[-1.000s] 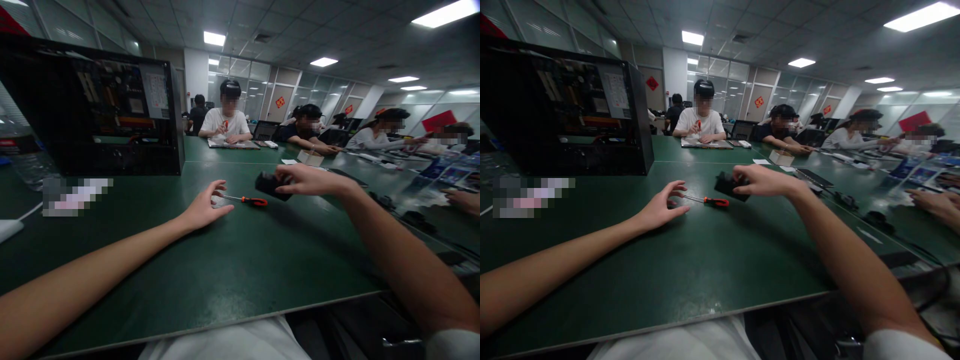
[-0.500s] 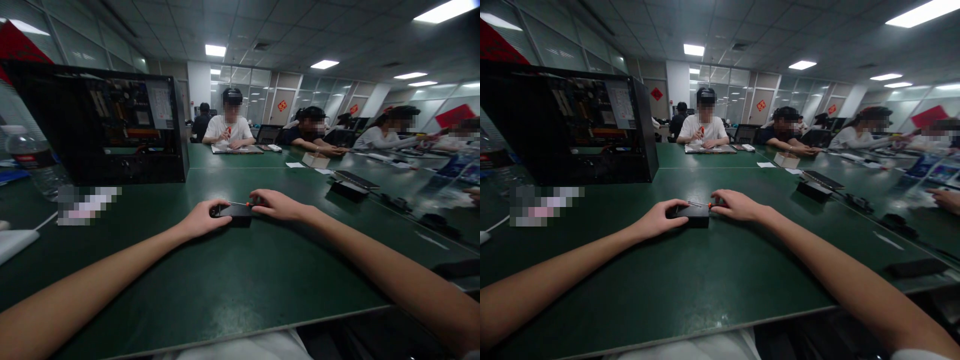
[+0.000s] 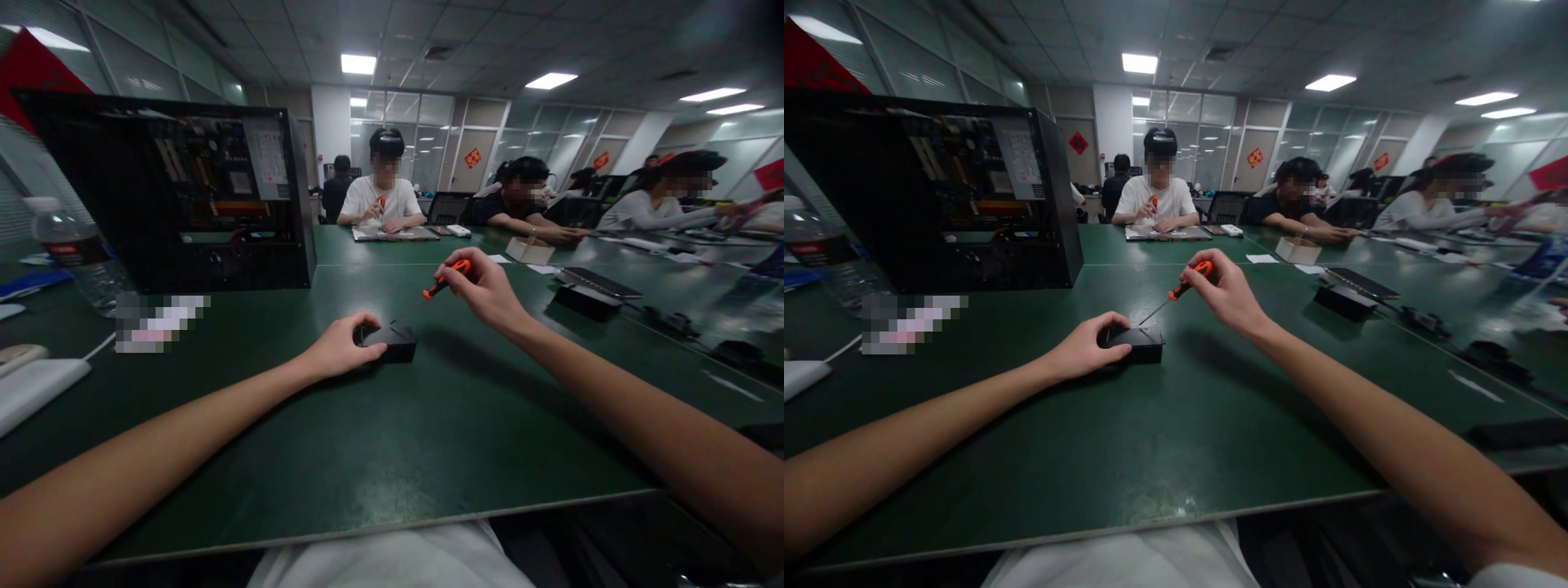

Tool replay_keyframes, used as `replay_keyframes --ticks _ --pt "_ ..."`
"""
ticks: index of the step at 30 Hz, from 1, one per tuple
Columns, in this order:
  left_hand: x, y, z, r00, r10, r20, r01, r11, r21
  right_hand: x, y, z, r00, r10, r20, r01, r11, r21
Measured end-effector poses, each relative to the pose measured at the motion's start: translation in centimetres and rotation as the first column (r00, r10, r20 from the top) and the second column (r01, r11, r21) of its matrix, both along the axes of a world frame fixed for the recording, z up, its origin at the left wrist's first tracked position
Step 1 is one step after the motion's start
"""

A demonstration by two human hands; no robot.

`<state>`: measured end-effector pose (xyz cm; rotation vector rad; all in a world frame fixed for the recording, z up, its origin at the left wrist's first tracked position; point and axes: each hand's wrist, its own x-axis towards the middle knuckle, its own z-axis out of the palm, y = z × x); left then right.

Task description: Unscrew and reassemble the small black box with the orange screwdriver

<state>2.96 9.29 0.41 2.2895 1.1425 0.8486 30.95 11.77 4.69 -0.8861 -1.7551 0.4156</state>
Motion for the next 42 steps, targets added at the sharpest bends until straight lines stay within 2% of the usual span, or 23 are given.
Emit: replay_keyframes --ticks 4,7,10,13,16,19,22,26,33,37,39,42 --pt "0.2 -0.3 0.3 0.999 -0.031 -0.016 0.031 0.999 -0.025 -1.0 -2.0 0.7 1.0 0.013 0.015 -0.015 0.99 0.142" --pt "0.2 -0.6 0.5 1.0 -0.029 -0.004 0.029 0.999 -0.015 -1.1 -2.4 0.7 0.999 0.019 0.036 -0.025 0.982 0.189" --pt "0.1 -0.9 0.4 1.0 -0.026 0.015 0.025 0.998 0.053 -0.9 -2.4 0.6 0.998 0.012 0.064 -0.025 0.978 0.205" --pt "0.1 -1.2 0.3 0.999 -0.042 0.006 0.041 0.99 0.136 -0.9 -2.9 0.7 0.995 -0.02 0.102 -0.009 0.961 0.276" --pt "0.1 -1.3 0.2 0.998 -0.055 -0.02 0.058 0.977 0.205 -1.2 -3.9 0.9 0.984 -0.058 0.167 -0.018 0.908 0.42" --pt "0.1 -1.3 0.1 0.997 -0.061 -0.046 0.071 0.966 0.249 -1.8 -4.8 1.0 0.968 -0.025 0.251 -0.124 0.819 0.561" --pt "0.1 -1.4 0.2 0.997 -0.061 -0.055 0.073 0.965 0.253 -2.1 -5.2 0.9 0.938 0.003 0.347 -0.224 0.768 0.6" --pt "0.2 -1.3 0.1 0.997 -0.05 -0.059 0.063 0.965 0.253 -2.2 -5.6 1.0 0.919 -0.049 0.391 -0.212 0.777 0.593" --pt "0.1 -1.1 0.0 0.998 -0.045 -0.046 0.055 0.967 0.249 -2.6 -6.6 2.5 0.922 -0.198 0.332 -0.055 0.782 0.62" --pt "0.2 -1.1 0.0 0.998 -0.039 -0.042 0.048 0.97 0.24 -3.2 -6.4 2.7 0.949 -0.065 0.31 -0.114 0.842 0.528" --pt "0.2 -1.1 0.0 0.998 -0.041 -0.04 0.05 0.97 0.239 -3.5 -6.0 2.9 0.95 -0.002 0.311 -0.167 0.841 0.515" --pt "0.1 -1.0 0.0 0.998 -0.043 -0.036 0.05 0.97 0.238 -4.1 -4.9 3.7 0.94 0.0 0.341 -0.195 0.821 0.536"
